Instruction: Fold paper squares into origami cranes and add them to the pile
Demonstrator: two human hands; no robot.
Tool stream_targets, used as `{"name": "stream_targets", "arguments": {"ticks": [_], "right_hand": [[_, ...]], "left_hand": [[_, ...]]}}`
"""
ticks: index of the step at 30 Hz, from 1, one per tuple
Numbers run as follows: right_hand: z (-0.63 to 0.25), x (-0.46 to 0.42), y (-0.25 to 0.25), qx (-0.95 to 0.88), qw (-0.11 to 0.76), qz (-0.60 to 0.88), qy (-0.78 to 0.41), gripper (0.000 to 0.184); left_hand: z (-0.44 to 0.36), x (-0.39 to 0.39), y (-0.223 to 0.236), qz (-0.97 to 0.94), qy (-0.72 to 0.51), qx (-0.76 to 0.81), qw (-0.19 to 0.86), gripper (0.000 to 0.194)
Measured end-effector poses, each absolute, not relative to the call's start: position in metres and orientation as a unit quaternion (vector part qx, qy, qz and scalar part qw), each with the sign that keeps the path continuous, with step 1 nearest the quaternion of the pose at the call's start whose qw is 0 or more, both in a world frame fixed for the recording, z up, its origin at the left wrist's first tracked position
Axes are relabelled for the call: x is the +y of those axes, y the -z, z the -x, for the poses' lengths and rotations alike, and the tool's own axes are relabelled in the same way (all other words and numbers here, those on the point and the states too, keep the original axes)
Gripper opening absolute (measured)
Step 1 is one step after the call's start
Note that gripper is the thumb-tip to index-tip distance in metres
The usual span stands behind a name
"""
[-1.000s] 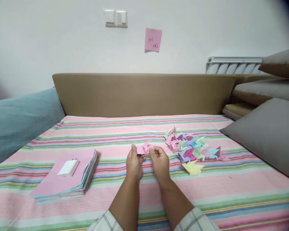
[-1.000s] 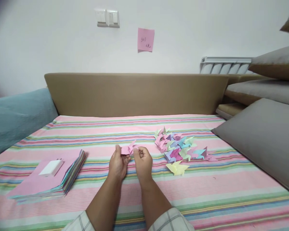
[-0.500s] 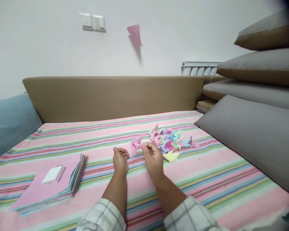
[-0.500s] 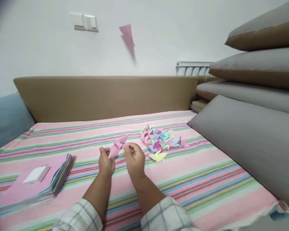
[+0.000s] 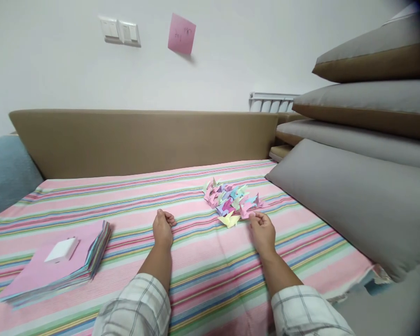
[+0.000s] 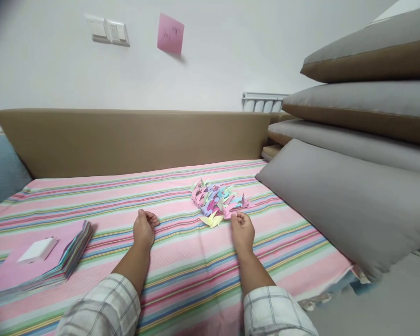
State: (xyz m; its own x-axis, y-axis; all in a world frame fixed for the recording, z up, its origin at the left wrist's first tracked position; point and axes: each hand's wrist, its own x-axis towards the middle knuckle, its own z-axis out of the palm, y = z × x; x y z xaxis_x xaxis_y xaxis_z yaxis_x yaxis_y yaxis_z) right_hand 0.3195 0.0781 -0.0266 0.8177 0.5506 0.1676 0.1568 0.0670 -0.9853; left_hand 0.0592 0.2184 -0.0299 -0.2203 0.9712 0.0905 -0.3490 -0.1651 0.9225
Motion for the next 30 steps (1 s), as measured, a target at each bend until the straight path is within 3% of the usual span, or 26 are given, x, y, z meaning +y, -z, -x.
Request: {"name": "stream_targets", "arguments": {"ticks": [17,22,26,30], "right_hand": [[-0.315,0.085,0.040,-0.346,0.637,0.678,-0.121,0.041],[-0.314,0.086,0.040,-0.360,0.612,0.694,-0.118,0.040],[-0.314,0.086,0.039,-0.357,0.600,0.705,-0.122,0.037],[-0.315,0.085,0.039,-0.368,0.606,0.694,-0.124,0.037]], "left_hand": [[-0.060,0.215,0.028,-0.466,-0.622,0.449,0.441,0.041],[-0.079,0.192,0.016,-0.670,-0.435,0.538,0.269,0.047],[-0.117,0.166,0.006,-0.798,-0.233,0.501,0.240,0.055],[-0.155,0.147,0.003,-0.794,-0.175,0.538,0.222,0.057]]}}
